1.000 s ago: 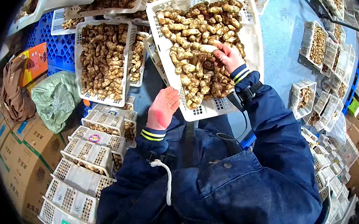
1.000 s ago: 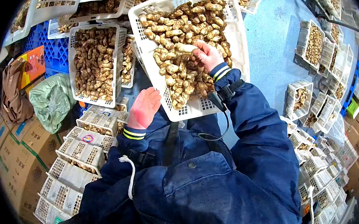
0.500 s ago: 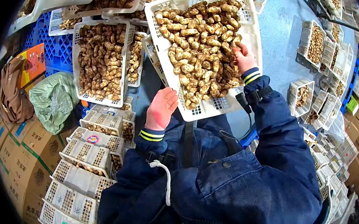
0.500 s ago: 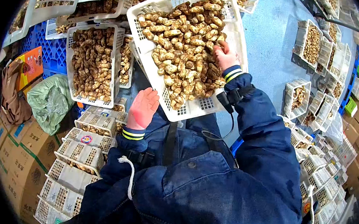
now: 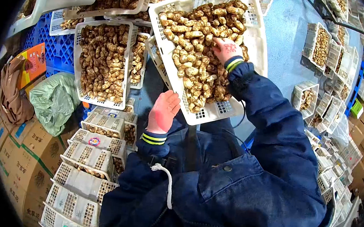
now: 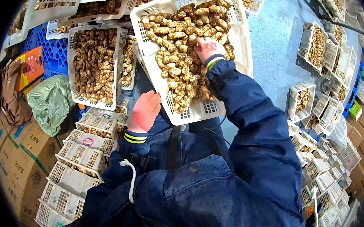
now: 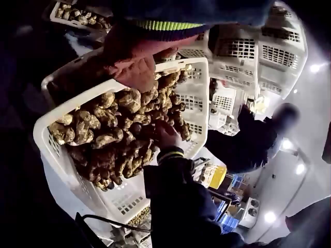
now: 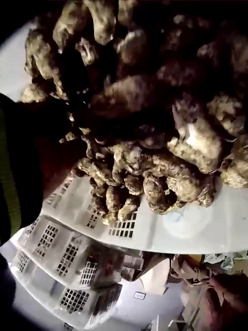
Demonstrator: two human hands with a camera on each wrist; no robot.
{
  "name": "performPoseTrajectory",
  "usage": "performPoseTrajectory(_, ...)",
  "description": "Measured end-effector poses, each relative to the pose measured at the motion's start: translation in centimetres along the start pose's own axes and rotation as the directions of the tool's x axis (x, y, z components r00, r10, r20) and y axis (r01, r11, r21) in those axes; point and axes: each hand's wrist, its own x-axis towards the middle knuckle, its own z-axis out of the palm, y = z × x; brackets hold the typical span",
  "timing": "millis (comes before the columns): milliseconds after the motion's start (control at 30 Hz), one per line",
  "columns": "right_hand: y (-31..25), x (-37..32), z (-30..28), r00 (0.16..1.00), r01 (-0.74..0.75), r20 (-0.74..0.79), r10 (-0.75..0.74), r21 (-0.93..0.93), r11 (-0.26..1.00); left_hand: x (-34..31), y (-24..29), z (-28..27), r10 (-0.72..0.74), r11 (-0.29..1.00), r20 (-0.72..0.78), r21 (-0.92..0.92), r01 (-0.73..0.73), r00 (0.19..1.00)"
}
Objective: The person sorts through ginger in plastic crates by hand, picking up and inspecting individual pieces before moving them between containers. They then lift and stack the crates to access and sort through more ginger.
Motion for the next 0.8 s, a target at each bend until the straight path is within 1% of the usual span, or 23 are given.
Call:
performPoseTrajectory(33,-0.4,1.6,1.2,1.000,0.000,-0.025,-0.004,-0.135,0.991,0.0,0.0,0.4,-0.008,1.000,-0.030,0.015,0.008,1.000)
performPoseTrajectory(67,-1.6,3.0,0.0,0.984,-0.022,0.172,0.053,-0.180,0.983,0.0,-0.1,0.3,-0.008,1.000,-0.032,0.019,0.008,0.999)
performPoseTrajectory(133,-2.3,4.9,1.5,0.957,-0.112,0.237,0.167,-0.229,0.967,0.2,-0.3,-0.4,0.016,1.000,0.051,0.012,-0.016,0.999)
performPoseTrajectory(167,-2.8,5.3,1.5,0.950,-0.105,0.255,0.181,-0.286,0.952,0.1,-0.2,-0.6,0.048,0.995,0.132,0.080,-0.059,0.990)
performPoseTrajectory(200,-3.2,5.7,1.4,0.916,-0.173,0.290,0.278,-0.338,0.925,0.2,-0.2,-0.8,0.048,0.995,0.132,0.083,-0.059,0.990)
performPoseTrajectory(267,-2.6,4.7,0.8,0.963,-0.133,0.192,0.186,-0.259,0.957,0.1,-0.1,-0.6,0.057,0.997,0.106,0.055,-0.063,0.993)
performPoseTrajectory(300,-2.1,4.5,0.8,0.950,-0.159,0.233,0.209,-0.216,0.963,-0.1,0.1,-0.1,0.034,0.999,0.052,-0.001,-0.034,0.998)
performPoseTrajectory(333,-1.2,3.7,0.7,0.970,-0.095,0.207,0.129,-0.165,0.982,-0.1,0.3,0.2,0.040,0.999,0.055,-0.007,-0.040,0.998)
performPoseTrajectory(367,-0.5,2.4,0.3,0.992,-0.092,0.083,0.091,0.007,0.996,-0.2,0.4,0.4,0.032,0.999,0.017,0.004,-0.032,0.999)
performPoseTrajectory(400,0.3,1.1,-0.1,0.996,-0.066,-0.043,0.075,0.179,0.982,-0.4,0.3,0.5,0.019,1.000,-0.022,0.016,-0.019,1.000)
performPoseTrajectory(433,1.1,0.3,0.5,0.988,-0.056,-0.118,0.097,0.315,0.948,-0.2,0.2,0.4,0.017,0.999,-0.034,0.028,-0.016,0.999)
performPoseTrajectory(467,1.7,-0.3,-0.2,0.989,-0.149,0.042,0.143,0.368,0.918,-0.1,0.2,0.4,0.014,1.000,-0.032,0.026,-0.013,0.999)
performPoseTrajectory(533,3.0,-1.4,1.1,0.970,-0.244,0.141,0.199,0.628,0.739,0.1,0.0,0.3,0.011,0.999,-0.020,0.036,-0.010,1.000)
performPoseTrajectory(567,2.7,-1.6,0.8,0.960,-0.278,0.173,0.218,0.589,0.759,0.2,-0.1,0.5,0.010,0.999,-0.030,0.041,-0.008,1.000)
performPoseTrajectory(600,2.4,-1.7,0.4,0.960,-0.279,0.170,0.221,0.591,0.757,0.2,-0.1,0.6,0.010,0.999,-0.027,0.046,-0.009,1.000)
performPoseTrajectory(633,2.2,-1.5,-0.1,0.974,-0.221,0.144,0.173,0.449,0.866,0.3,-0.2,0.6,0.009,0.999,0.003,0.050,-0.009,1.000)
performPoseTrajectory(667,1.4,-1.1,-1.1,0.984,-0.157,0.128,0.124,0.290,0.944,0.3,-0.4,0.5,0.007,0.998,0.033,0.054,-0.009,0.999)
performPoseTrajectory(700,0.0,-0.2,-2.2,0.932,-0.273,0.290,0.217,0.171,0.947,0.2,-0.6,0.4,0.006,0.999,0.064,0.033,-0.008,0.998)
performPoseTrajectory(733,-0.7,0.5,-1.7,0.968,-0.162,0.208,0.143,0.080,0.984,0.3,-0.8,0.4,0.004,0.999,0.068,0.040,-0.007,0.998)
performPoseTrajectory(800,-2.6,2.8,-1.3,0.893,-0.201,0.391,0.224,-0.099,0.975,0.1,-0.8,1.1,-0.004,1.000,0.039,0.025,0.003,0.999)
